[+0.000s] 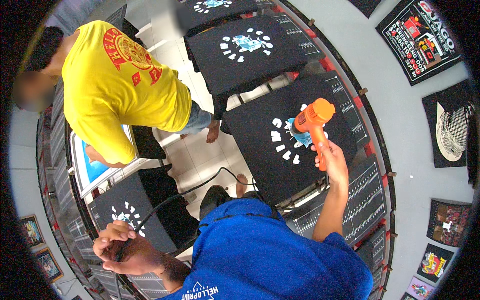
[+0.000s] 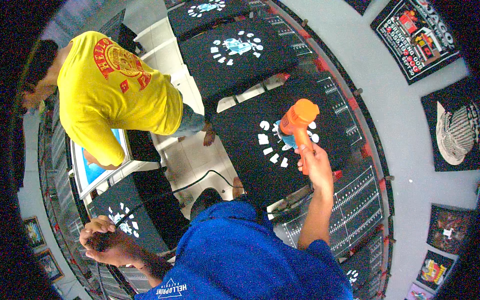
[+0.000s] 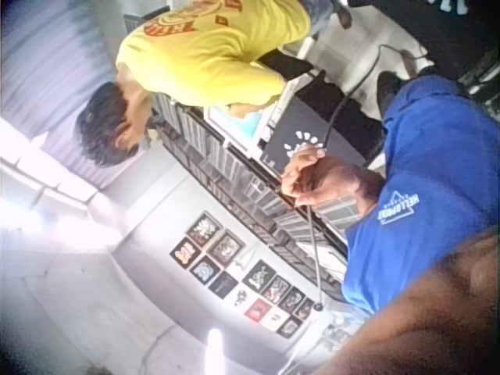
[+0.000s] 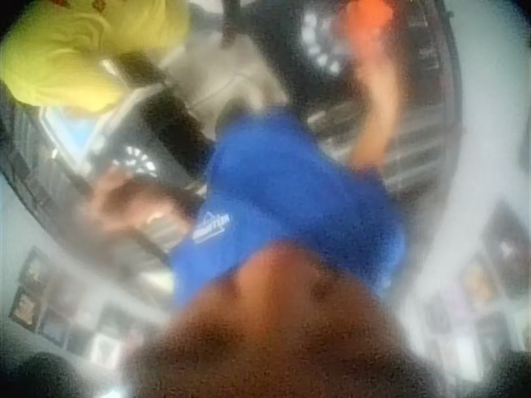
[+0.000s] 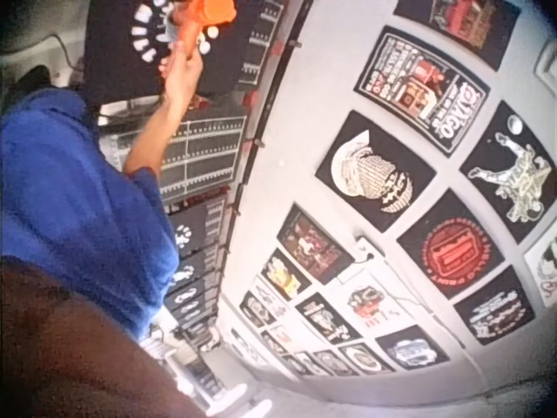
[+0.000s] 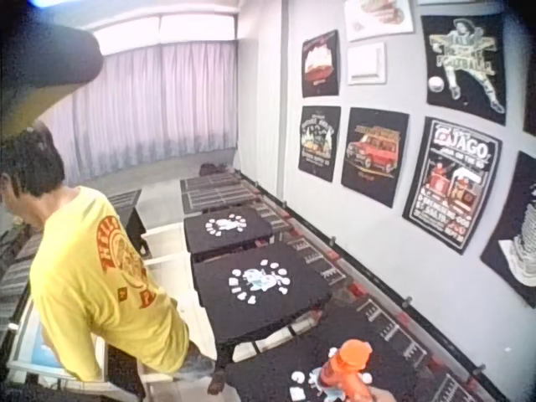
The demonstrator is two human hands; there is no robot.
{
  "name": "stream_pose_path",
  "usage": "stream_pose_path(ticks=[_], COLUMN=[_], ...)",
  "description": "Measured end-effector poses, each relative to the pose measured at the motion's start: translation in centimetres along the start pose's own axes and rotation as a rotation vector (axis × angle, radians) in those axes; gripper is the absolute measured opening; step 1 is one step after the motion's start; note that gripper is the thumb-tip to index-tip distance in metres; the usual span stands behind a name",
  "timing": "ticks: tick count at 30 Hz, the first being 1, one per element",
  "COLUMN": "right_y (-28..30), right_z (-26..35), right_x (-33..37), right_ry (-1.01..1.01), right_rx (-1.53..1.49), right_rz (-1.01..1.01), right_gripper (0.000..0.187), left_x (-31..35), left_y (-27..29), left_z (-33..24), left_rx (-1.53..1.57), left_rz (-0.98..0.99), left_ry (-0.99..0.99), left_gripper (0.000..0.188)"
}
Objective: The person uses a heat gun to dry ink on black t-shirts laid out on printing boards. They move along the rows of boards, applying heat to the printed design on each shirt.
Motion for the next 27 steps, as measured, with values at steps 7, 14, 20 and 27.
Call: stream_pose_path(ticks=[7,14,20,27], right_y=[-2.1,-2.9,-1.7,-1.3], right_z=[1.5,1.2,1.4,0.2], right_x=[-2.0,-2.7,-0.2,5.2], right_ry=[0.090,0.095,0.155,0.139], right_rx=[0.005,-0.025,0.087,-0.135], right_rz=[-0.020,0.016,0.003,-0.044], right_gripper=[0.036,0.040,0.035,0.032], left_x=[-0.2,0.0,-0.1,0.5], left_y=[0.3,2.3,2.4,5.2], left_z=[-0.3,-0.1,0.3,0.6], left_rx=[0.019,0.022,-0.025,-0.310], left_rz=[-0.013,-0.056,-0.081,-0.001], left_ry=[-0.004,0.025,0.061,0.213], left_gripper=[0.048,0.049,0.052,0.052])
Point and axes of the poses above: each hand's wrist, its own x-axis away from the middle knuckle, its own y-axis out of the back of the hand, z = x × y, the point moved 10 cm from there along -x, towards the middle knuckle, and after that the axes turned 3 degrees about -x, right-handed, at the moved point
